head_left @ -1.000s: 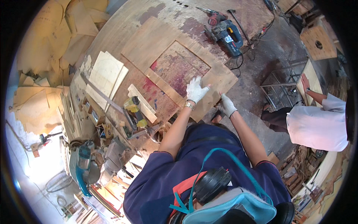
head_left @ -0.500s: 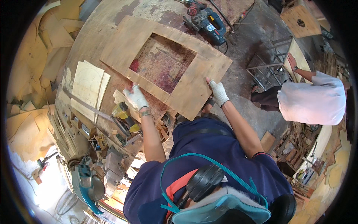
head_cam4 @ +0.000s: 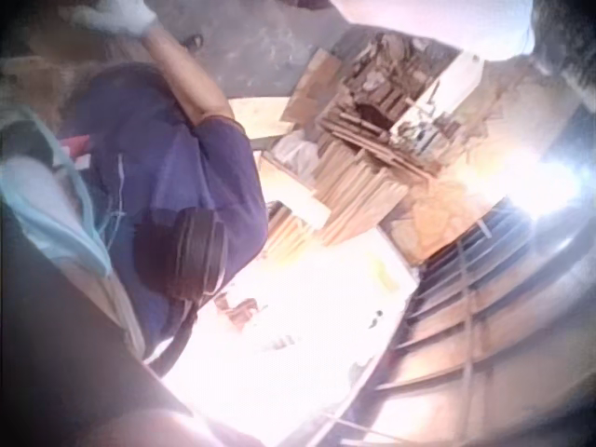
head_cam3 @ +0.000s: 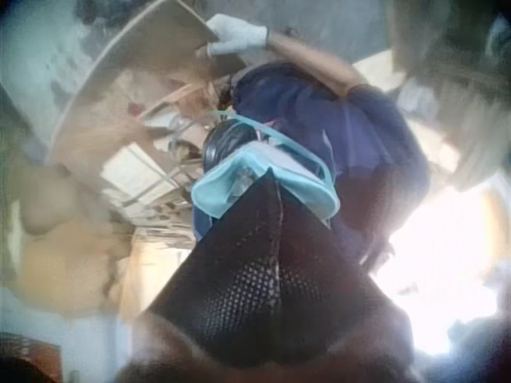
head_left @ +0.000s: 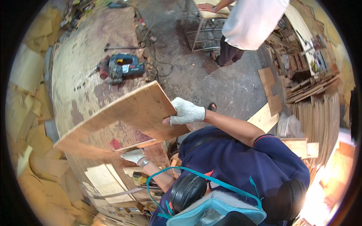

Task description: The person assembles a rectangular wooden frame by arranging planks on a workbench, using a nail gun to fasten joints, and handling a power sander. They move pieces into position, secure them, and briefly sand edges before setting the frame aside.

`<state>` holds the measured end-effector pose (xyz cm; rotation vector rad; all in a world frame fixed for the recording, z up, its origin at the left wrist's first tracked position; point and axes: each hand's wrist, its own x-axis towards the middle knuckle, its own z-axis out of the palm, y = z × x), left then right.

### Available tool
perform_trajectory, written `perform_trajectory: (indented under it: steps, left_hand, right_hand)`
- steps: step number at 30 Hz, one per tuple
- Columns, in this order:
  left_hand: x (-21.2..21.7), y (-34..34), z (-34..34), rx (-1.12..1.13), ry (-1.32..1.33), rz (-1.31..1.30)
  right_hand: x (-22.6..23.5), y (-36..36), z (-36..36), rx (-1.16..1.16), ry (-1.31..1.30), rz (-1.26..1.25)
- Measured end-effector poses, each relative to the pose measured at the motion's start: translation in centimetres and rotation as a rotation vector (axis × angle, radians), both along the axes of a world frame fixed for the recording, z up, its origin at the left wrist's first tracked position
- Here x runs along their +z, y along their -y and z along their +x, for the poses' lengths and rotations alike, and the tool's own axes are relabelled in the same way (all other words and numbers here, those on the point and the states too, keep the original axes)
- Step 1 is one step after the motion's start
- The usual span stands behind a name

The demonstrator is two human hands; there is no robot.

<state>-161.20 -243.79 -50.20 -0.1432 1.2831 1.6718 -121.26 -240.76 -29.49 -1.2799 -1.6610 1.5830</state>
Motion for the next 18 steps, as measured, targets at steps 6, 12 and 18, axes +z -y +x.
perform_trajectory:
  steps: [6,12,18]
  left_hand:
    - [7.9,0.3,11.9,0.095,-0.457,0.076]
    - [13.2,-0.4,26.8,-0.292,-0.131,0.517]
    - [15.9,0.4,42.5,-0.670,0.207,0.679]
  right_hand:
    - [-2.0,7.4,11.4,-0.198,-0.051,0.229]
    - [-4.1,18.0,23.5,-0.299,-0.111,0.373]
    - [-2.6,29.4,31.4,-0.624,-0.108,0.577]
